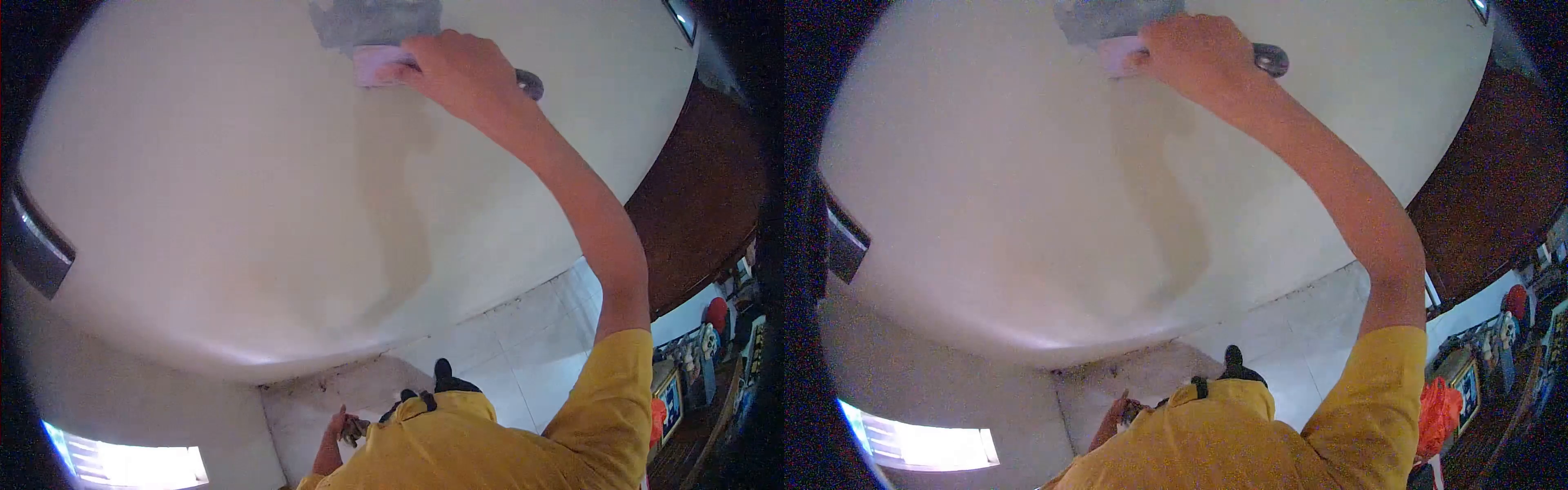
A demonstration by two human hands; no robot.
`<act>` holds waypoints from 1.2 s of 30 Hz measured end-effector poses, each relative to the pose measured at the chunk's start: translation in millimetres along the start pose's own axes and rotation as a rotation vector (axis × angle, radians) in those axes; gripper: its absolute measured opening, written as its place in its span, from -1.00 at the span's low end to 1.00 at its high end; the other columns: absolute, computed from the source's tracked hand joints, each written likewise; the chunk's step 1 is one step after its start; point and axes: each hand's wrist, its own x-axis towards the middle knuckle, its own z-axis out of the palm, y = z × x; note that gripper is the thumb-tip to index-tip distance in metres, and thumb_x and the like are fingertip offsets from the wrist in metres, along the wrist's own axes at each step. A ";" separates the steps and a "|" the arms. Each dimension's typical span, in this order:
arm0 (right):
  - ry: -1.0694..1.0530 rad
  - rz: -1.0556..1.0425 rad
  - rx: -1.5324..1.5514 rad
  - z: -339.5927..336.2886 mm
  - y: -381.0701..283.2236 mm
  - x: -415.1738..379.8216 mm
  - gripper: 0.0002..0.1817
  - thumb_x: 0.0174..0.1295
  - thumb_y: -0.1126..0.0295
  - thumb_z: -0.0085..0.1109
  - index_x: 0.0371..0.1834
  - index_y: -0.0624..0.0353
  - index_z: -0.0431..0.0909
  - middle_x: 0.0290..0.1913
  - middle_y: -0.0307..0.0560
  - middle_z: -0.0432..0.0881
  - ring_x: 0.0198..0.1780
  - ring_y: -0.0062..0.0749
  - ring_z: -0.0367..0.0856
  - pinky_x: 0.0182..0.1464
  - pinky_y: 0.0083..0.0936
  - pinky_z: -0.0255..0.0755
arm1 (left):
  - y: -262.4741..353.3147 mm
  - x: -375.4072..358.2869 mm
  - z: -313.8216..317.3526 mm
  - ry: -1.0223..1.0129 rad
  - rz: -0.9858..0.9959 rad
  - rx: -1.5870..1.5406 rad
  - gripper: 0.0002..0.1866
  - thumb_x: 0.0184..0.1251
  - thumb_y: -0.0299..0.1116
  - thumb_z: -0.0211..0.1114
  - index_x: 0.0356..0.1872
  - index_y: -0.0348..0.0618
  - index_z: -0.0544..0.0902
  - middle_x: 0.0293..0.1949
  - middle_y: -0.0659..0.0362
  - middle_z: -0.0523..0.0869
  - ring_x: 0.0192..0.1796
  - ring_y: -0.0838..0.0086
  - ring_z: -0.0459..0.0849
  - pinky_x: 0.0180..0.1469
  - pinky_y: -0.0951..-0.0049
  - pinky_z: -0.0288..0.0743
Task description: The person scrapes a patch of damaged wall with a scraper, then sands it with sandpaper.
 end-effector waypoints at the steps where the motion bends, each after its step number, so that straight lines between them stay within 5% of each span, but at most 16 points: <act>1: 0.018 -0.017 0.013 4.2 1.8 -3.1 -0.52 0.24 -0.14 0.03 -0.28 0.10 0.58 -0.46 0.01 0.65 -0.34 -0.04 0.66 -0.31 -0.14 0.53 | -0.2 0.1 -1.5 -0.017 -0.012 0.010 -0.16 0.39 0.33 -0.27 -0.29 -0.31 0.72 -0.34 0.06 0.75 -0.36 0.33 0.70 -0.19 0.29 0.60; 27: 0.044 -0.021 -0.009 5.5 3.1 -4.4 -0.60 0.19 -0.03 0.13 -0.37 0.11 0.61 -0.48 0.06 0.66 -0.39 -0.05 0.69 -0.33 -0.15 0.58 | -24.0 -8.2 -6.8 0.035 -0.065 0.003 -0.18 0.40 0.31 -0.29 -0.22 -0.26 0.74 -0.35 0.08 0.75 -0.37 0.30 0.70 -0.16 0.29 0.59; 30: 0.122 -0.066 0.014 16.5 11.7 -0.7 -0.49 0.21 -0.19 0.04 -0.28 0.08 0.57 -0.52 0.02 0.61 -0.40 -0.03 0.65 -0.36 -0.15 0.53 | -14.1 3.9 -15.5 0.036 -0.055 0.021 -0.18 0.40 0.30 -0.29 -0.21 -0.26 0.73 -0.35 0.08 0.75 -0.36 0.31 0.70 -0.16 0.28 0.59; 36: 0.007 -0.007 0.008 0.6 24.2 -1.3 -0.50 0.22 -0.18 0.04 -0.32 0.08 0.58 -0.51 0.02 0.62 -0.38 0.00 0.65 -0.31 -0.12 0.53 | -7.8 24.6 -28.8 0.088 -0.021 0.114 -0.19 0.41 0.29 -0.29 -0.19 -0.27 0.72 -0.34 0.08 0.76 -0.34 0.31 0.71 -0.17 0.26 0.60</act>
